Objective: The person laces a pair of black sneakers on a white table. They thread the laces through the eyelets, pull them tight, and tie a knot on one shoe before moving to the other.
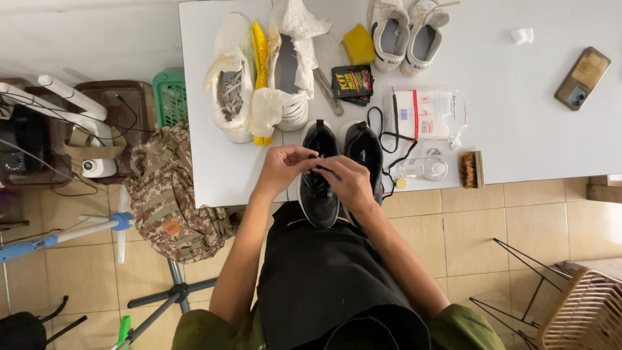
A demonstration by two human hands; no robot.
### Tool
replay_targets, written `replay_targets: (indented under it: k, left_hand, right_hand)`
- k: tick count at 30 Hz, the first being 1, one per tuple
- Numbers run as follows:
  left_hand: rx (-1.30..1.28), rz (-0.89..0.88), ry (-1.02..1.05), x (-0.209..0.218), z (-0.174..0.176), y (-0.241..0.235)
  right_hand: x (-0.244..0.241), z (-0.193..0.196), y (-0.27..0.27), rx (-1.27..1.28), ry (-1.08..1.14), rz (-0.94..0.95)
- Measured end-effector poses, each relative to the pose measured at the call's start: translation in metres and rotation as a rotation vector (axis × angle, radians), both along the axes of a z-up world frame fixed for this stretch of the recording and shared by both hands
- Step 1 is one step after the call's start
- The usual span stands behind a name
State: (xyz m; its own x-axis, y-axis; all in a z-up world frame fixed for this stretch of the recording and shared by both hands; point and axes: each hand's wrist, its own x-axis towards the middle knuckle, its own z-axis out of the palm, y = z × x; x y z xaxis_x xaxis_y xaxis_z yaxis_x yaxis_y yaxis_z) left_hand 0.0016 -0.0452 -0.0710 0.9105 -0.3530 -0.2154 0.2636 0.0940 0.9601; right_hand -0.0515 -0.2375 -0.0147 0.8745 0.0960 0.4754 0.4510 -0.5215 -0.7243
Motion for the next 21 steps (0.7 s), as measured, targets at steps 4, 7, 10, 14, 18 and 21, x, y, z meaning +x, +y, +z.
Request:
replay_targets:
  k: [4,7,10,14,18,21]
  left_hand:
    - [-0.046,0.037,0.141,-0.002,-0.025,0.001]
    - [-0.080,0.051,0.184,-0.007,-0.040,0.000]
    - [-0.148,0.109,0.247,-0.009,-0.049,0.004]
    - [0.001,0.303,0.277,-0.010,-0.059,0.022]
    - [0.096,0.374,0.257,-0.023,-0.061,0.026]
    - [0.102,0.439,0.227,-0.025,-0.054,0.022]
  right_hand:
    - [0.002,-0.031,-0.002,-0.204,-0.242,-0.116]
    - [0.003,-0.037,-0.004,-0.239,-0.290,-0.195]
    - [-0.002,-0.036,-0.014,-0.313,-0.376,-0.213]
    - [-0.025,-0.045,-0.046,-0.472,-0.242,-0.193]
    - [-0.040,-0.064,-0.065,-0.602,-0.189,-0.169]
    - [-0.039,-0.060,-0.069,-0.603,-0.158,-0.165]
